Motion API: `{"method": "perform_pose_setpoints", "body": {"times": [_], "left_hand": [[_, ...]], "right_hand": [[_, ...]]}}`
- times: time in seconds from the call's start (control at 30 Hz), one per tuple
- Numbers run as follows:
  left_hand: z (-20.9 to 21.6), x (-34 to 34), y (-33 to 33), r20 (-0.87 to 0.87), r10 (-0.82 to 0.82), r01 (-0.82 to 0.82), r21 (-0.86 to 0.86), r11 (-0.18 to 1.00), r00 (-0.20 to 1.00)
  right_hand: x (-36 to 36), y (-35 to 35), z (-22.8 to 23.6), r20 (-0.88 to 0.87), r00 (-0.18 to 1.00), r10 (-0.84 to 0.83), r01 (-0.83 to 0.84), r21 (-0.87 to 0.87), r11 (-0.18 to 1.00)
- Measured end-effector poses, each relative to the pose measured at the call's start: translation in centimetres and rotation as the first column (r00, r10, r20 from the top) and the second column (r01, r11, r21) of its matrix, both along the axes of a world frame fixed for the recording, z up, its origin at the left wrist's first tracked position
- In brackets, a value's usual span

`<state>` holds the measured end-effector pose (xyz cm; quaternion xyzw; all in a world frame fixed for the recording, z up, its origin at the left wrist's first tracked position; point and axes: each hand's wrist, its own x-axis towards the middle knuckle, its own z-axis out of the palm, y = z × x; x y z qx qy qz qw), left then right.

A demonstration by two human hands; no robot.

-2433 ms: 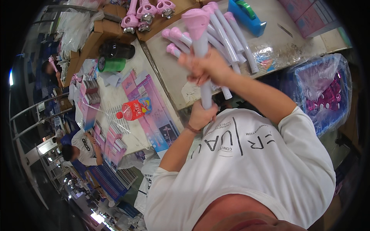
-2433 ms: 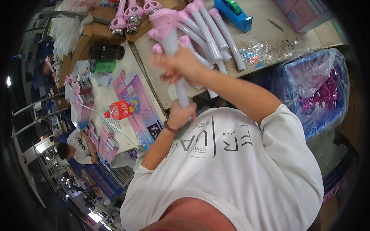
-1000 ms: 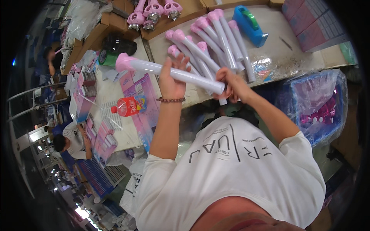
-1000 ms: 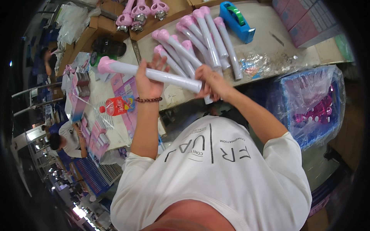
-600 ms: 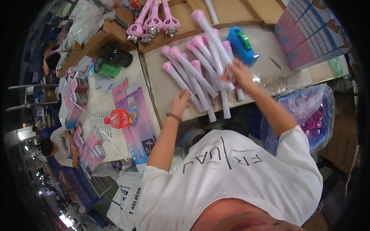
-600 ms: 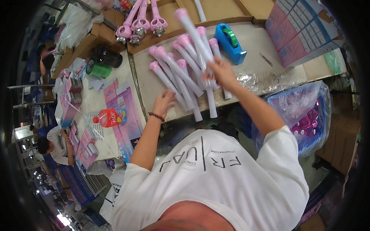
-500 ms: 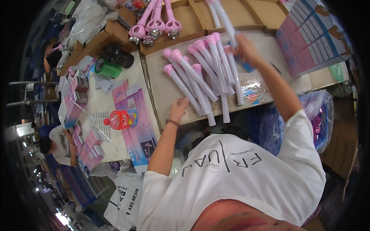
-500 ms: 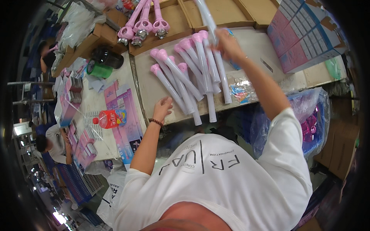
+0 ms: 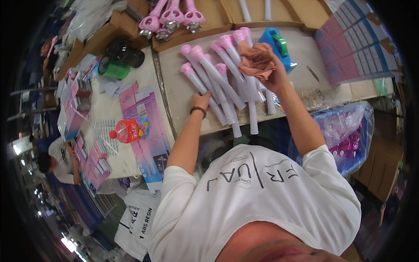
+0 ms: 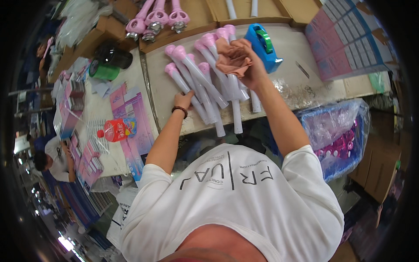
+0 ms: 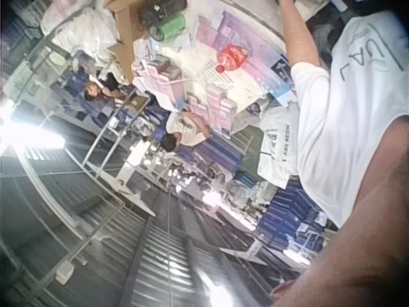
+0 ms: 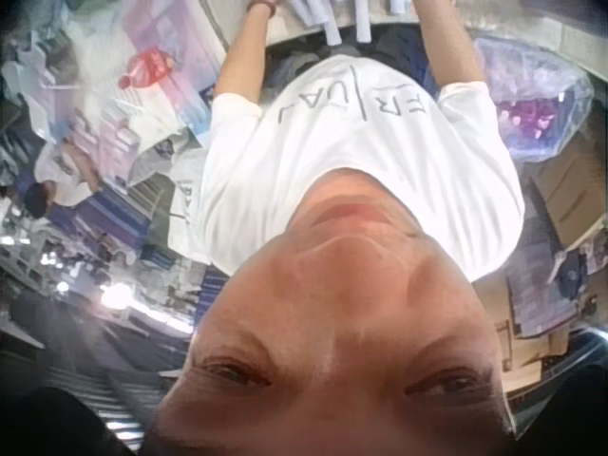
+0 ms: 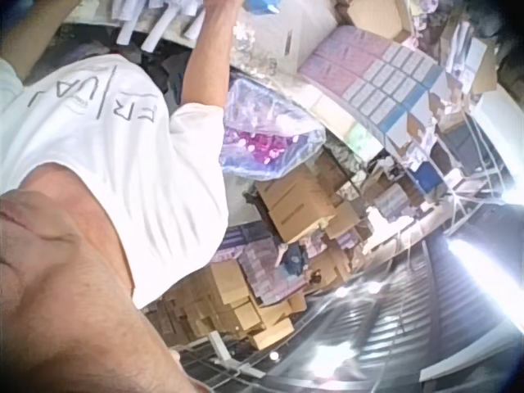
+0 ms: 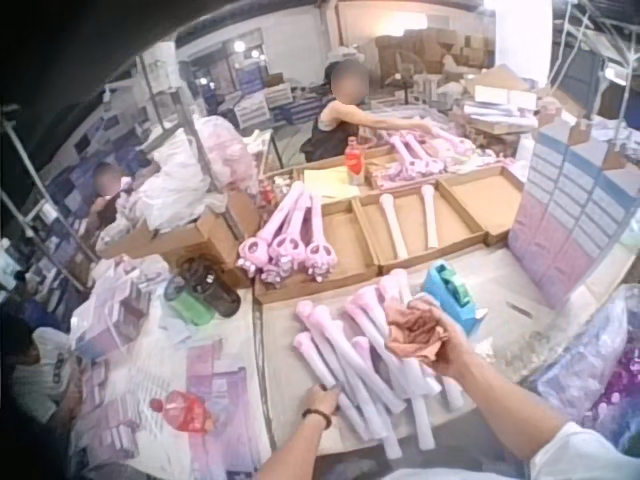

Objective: The person unpacks pink bell-shaped components from a cardboard box and places them on a table. They then retrieve white plastic handles from a blue crate and repeatedly attach each bell to a handle by hand, arranging the assembled units on the table.

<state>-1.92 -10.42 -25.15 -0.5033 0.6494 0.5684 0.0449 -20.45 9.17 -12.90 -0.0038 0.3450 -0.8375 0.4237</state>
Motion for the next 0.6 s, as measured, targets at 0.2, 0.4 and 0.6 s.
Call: {"method": "perform_pose_setpoints", "body": {"times": [0.2, 0.4, 0.6], "left_hand": [[6.0, 5.6, -0.2, -0.338, 0.014, 0.050, 0.179, 0.983, 0.941], [14.5, 12.3, 2.0, -0.364, -0.606, 0.675, 0.601, 0.427, 0.707], [17.3, 12.6, 3.9, -0.229, -0.738, 0.742, -0.086, 0.664, 0.634]], "right_hand": [[2.4, 0.1, -0.7, -0.241, 0.970, 0.000, 0.011, 0.044, 0.999], [8.6, -1.4, 4.3, -0.986, 0.141, 0.083, -0.308, 0.036, 0.951], [10.5, -0.5, 5.6, -0.942, -0.059, 0.329, -0.214, 0.334, 0.918]]}}
